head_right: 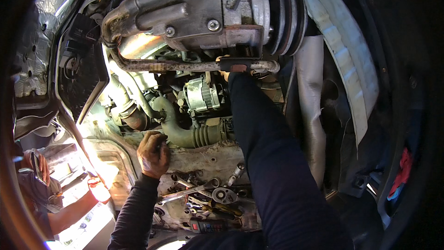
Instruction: The person works inside a car engine bay, using a wrench and other hand tools to loosen and tighten bolts on engine components. They repeatedly reach into the engine compartment, adjust tools, and manipulate parts while another person assists with lighting.
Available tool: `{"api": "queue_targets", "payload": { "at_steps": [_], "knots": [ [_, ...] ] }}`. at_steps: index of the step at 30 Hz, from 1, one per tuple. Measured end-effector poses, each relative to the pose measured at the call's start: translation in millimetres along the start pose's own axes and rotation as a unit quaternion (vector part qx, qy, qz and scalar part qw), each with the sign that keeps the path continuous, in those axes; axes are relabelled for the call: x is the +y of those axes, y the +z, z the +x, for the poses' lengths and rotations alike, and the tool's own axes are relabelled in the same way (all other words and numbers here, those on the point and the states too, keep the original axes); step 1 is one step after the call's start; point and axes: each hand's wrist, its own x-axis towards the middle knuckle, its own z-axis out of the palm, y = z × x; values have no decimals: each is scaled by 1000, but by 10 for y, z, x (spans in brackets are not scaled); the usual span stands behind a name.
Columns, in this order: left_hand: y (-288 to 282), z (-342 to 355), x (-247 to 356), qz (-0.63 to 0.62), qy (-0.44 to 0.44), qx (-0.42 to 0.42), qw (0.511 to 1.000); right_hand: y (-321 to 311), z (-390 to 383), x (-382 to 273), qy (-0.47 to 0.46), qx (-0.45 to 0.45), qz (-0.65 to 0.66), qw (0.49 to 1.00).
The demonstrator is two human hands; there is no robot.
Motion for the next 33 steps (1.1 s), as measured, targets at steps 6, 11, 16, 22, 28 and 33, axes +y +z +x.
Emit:
{"api": "queue_targets", "payload": {
  "at_steps": [6, 11, 16, 22, 28, 33],
  "knots": [
    [-17, 3, 15, 5, -7, -1, 1000, 97, -43, -44, 4, 84, -84, 993],
    [-2, 0, 13, 1, -9, 1, 1000, 279, 121, 105, 102, 56, 216, 970],
    [0, 4, 4, 14, -5, 3, 1000, 221, 147, 248, 58, -21, -1, 998],
    [28, -22, -15, -4, -20, 4, 1000, 462, 262, 95, 43, 111, 41, 992],
    [-3, 80, 94, -30, -43, -11, 999, 478, 192, 0, 21, 145, 43, 988],
    [223, 456, 352, -84, -72, -53, 992, 508, 172, -122, 16, 154, 41, 987]
  ]
}}
